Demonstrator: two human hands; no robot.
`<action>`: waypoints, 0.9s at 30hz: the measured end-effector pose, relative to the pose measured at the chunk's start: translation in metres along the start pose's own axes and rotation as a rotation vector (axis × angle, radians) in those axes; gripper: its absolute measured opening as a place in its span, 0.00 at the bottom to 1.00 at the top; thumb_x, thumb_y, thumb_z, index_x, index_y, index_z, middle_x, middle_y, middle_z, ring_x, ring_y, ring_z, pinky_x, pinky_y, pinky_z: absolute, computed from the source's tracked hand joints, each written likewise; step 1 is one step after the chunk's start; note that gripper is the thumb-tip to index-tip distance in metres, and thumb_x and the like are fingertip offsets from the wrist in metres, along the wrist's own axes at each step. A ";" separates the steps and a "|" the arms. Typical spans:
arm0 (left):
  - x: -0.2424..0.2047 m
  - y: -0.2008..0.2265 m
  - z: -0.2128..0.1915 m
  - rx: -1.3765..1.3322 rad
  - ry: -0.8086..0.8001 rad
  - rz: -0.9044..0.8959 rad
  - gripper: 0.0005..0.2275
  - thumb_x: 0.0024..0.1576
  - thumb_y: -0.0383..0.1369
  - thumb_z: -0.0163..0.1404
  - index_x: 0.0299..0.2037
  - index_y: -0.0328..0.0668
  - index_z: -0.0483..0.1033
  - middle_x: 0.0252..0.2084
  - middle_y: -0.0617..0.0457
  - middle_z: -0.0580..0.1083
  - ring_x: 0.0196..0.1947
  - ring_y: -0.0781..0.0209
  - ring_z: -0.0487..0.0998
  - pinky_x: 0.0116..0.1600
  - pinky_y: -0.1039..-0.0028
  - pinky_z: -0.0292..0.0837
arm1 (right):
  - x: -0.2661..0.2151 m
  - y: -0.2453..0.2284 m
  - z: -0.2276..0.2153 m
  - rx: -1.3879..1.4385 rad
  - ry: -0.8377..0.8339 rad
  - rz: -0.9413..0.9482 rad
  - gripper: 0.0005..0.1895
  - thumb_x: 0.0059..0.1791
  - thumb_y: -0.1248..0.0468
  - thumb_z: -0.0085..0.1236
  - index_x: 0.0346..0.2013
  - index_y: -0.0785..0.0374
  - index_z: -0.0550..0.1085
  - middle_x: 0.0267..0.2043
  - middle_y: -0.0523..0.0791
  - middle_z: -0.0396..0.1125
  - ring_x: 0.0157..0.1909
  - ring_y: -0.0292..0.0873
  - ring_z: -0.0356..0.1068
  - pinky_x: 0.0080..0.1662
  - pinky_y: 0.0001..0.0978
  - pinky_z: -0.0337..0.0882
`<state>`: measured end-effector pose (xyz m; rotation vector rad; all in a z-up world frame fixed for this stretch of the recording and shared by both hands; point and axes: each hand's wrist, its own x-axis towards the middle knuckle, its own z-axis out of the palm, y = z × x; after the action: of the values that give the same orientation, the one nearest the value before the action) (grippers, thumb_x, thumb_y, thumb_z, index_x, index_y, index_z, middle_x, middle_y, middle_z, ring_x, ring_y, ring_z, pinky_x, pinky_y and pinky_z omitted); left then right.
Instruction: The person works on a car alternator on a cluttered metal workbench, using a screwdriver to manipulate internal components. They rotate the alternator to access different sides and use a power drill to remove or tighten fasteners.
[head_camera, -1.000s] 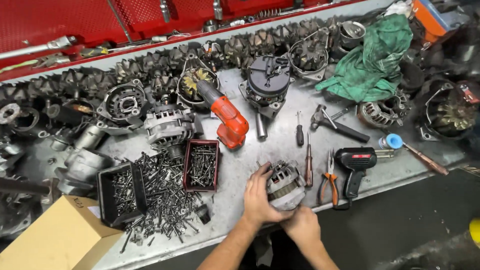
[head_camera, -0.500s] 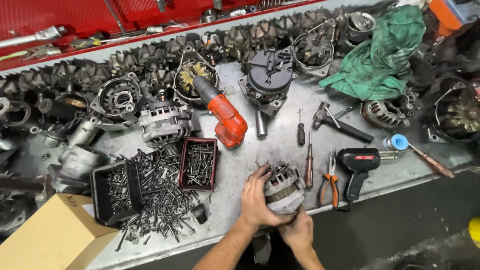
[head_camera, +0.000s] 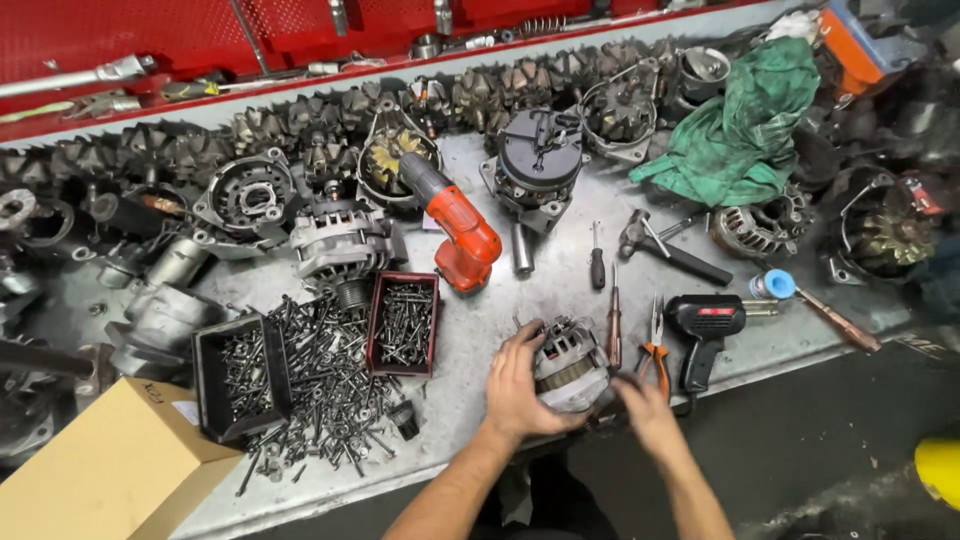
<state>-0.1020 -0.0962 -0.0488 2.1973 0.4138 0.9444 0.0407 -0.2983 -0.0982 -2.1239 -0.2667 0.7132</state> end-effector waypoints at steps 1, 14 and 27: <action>0.003 -0.001 0.001 -0.056 0.036 -0.004 0.47 0.25 0.56 0.67 0.55 0.34 0.69 0.62 0.40 0.71 0.59 0.42 0.74 0.63 0.56 0.67 | 0.007 -0.018 -0.011 -0.042 0.024 -0.102 0.23 0.51 0.56 0.54 0.55 0.68 0.77 0.47 0.55 0.77 0.49 0.52 0.71 0.54 0.43 0.67; -0.008 0.018 -0.029 -0.140 -0.111 -0.120 0.63 0.31 0.47 0.73 0.73 0.27 0.42 0.76 0.26 0.48 0.74 0.30 0.53 0.73 0.47 0.47 | 0.117 -0.139 -0.069 -0.659 0.289 -0.168 0.20 0.45 0.55 0.56 0.48 0.60 0.78 0.46 0.52 0.75 0.48 0.62 0.73 0.49 0.51 0.73; 0.001 0.049 0.022 0.088 0.031 -0.570 0.59 0.34 0.48 0.72 0.71 0.26 0.46 0.68 0.28 0.58 0.66 0.33 0.60 0.70 0.48 0.47 | 0.211 -0.136 0.016 -0.953 0.015 -0.340 0.25 0.42 0.56 0.59 0.49 0.69 0.70 0.40 0.60 0.73 0.41 0.67 0.74 0.42 0.56 0.75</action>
<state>-0.0848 -0.1407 -0.0246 1.9689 1.0441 0.6508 0.2116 -0.1142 -0.0816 -2.8430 -1.1053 0.3855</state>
